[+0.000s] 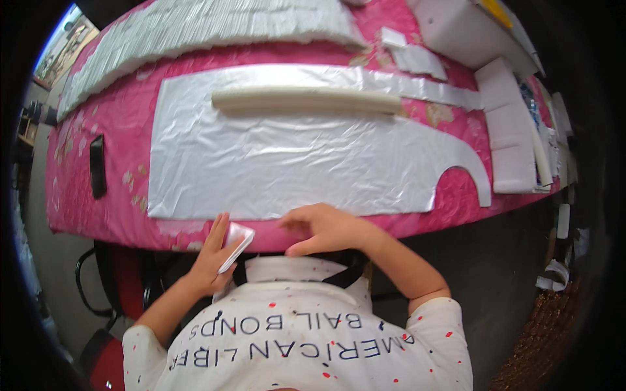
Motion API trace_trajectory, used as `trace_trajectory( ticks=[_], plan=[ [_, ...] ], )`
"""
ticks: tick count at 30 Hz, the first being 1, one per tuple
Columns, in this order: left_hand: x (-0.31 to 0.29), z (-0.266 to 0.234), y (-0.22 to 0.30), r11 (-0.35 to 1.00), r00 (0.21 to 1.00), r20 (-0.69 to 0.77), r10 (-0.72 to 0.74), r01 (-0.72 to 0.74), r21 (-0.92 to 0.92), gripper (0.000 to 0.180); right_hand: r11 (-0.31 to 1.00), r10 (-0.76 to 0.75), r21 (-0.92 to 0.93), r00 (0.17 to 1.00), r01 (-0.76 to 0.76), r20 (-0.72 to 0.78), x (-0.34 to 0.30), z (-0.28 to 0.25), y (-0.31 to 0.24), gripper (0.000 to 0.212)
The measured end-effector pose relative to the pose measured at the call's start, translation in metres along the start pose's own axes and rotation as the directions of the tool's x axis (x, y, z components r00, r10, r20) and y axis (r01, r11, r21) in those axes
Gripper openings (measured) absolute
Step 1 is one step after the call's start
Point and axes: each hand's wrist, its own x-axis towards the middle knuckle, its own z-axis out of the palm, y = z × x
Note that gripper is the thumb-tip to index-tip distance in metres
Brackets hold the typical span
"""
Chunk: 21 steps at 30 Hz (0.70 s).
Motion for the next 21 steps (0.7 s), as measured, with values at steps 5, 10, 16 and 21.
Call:
trace_trajectory(
  ticks=[5, 10, 16, 21],
  plan=[
    [0.046, 0.013, 0.036, 0.762, 0.986, -0.14, -0.09, -0.022, -0.648, 0.053, 0.937, -0.314, 0.119, 0.941, 0.328, -0.124, 0.021, 0.005, -0.01, 0.037],
    [0.082, 0.006, 0.042, 0.852, 0.97, -0.238, -0.039, -0.093, -0.516, 0.06, 0.969, -0.18, 0.068, 0.863, 0.239, -0.471, 0.01, -0.026, 0.015, 0.014],
    [0.086, 0.002, 0.035, 0.937, 0.945, -0.299, -0.136, 0.025, -0.348, 0.059, 0.915, -0.183, -0.239, 0.195, -0.325, -0.964, -0.035, -0.205, 0.054, 0.033],
    [0.096, 0.011, 0.033, 0.973, 0.954, -0.3, -0.011, -0.058, -0.222, 0.056, 0.523, -0.726, -0.493, -0.061, -0.695, -0.685, -0.071, -0.339, 0.094, 0.014]
  ],
)
